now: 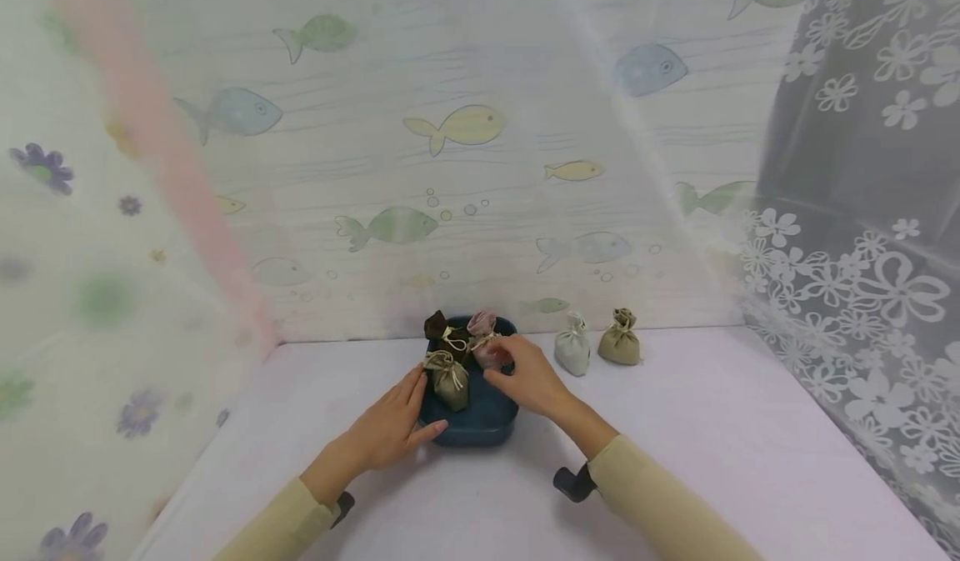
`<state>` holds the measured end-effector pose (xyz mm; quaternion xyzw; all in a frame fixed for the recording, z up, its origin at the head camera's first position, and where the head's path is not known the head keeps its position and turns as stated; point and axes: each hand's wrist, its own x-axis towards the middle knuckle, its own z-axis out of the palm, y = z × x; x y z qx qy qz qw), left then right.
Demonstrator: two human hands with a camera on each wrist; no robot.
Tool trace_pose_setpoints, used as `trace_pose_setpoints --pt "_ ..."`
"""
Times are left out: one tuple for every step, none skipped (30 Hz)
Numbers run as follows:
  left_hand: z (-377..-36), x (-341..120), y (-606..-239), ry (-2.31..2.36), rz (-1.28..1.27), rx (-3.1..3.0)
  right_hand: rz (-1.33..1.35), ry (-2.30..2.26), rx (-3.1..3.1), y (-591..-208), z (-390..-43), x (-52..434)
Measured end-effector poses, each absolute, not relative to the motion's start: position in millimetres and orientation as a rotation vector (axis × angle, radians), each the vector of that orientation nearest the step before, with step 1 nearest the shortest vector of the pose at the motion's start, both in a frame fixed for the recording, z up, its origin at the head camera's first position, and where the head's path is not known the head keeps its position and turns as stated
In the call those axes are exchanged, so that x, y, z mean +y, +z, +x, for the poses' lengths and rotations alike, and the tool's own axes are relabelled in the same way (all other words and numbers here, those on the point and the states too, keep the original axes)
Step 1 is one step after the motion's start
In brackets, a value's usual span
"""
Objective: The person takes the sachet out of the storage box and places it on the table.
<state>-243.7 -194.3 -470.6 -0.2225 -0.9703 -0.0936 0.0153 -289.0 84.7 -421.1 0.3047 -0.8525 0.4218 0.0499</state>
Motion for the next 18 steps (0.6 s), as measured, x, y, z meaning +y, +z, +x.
trace_pose_setpoints --pt "-244 -194 -471 -0.298 -0.696 -3.012 0.927 1.279 -2.598 -421 -288 90" --pt "-244 -194 -471 -0.295 -0.696 -3.012 0.923 1.272 -2.597 -420 -286 96" --pt "-244 -194 -471 -0.306 -0.7 -3.004 0.92 1.259 -2.599 -420 -285 101" --pt "-244 -194 -472 -0.304 -0.699 -3.003 0.913 1.251 -2.599 -420 -284 106" --pt "-244 -195 -472 -0.307 -0.699 -3.002 0.899 1.229 -2.604 -421 -283 111" --pt "-244 -195 -472 -0.308 -0.7 -3.003 0.887 1.218 -2.606 -421 -282 116" --pt "-243 -195 -471 -0.316 -0.703 -2.999 0.874 1.202 -2.607 -423 -282 121" --pt "-243 -195 -471 -0.312 -0.701 -3.005 0.863 1.192 -2.606 -424 -281 125" --pt "-243 -195 -471 -0.316 -0.701 -3.007 0.852 1.182 -2.61 -425 -281 130" --pt "-243 -195 -471 -0.305 -0.699 -3.013 0.838 1.177 -2.613 -427 -281 134" --pt "-243 -195 -470 -0.307 -0.696 -3.018 0.831 1.169 -2.615 -429 -281 138" --pt "-242 -195 -470 -0.308 -0.692 -3.023 0.821 1.164 -2.617 -431 -281 142" --pt "-242 -195 -469 -0.306 -0.69 -3.027 0.814 1.157 -2.618 -432 -281 146" --pt "-241 -194 -468 -0.304 -0.687 -3.032 0.804 1.153 -2.618 -434 -282 149" --pt "-241 -194 -467 -0.305 -0.687 -3.033 0.794 1.148 -2.619 -435 -282 153" --pt "-240 -193 -466 -0.306 -0.686 -3.035 0.782 1.144 -2.619 -437 -283 157" --pt "-239 -193 -465 -0.311 -0.686 -3.034 0.767 1.139 -2.62 -439 -283 160" --pt "-239 -193 -464 -0.309 -0.688 -3.034 0.751 1.135 -2.621 -440 -284 164"
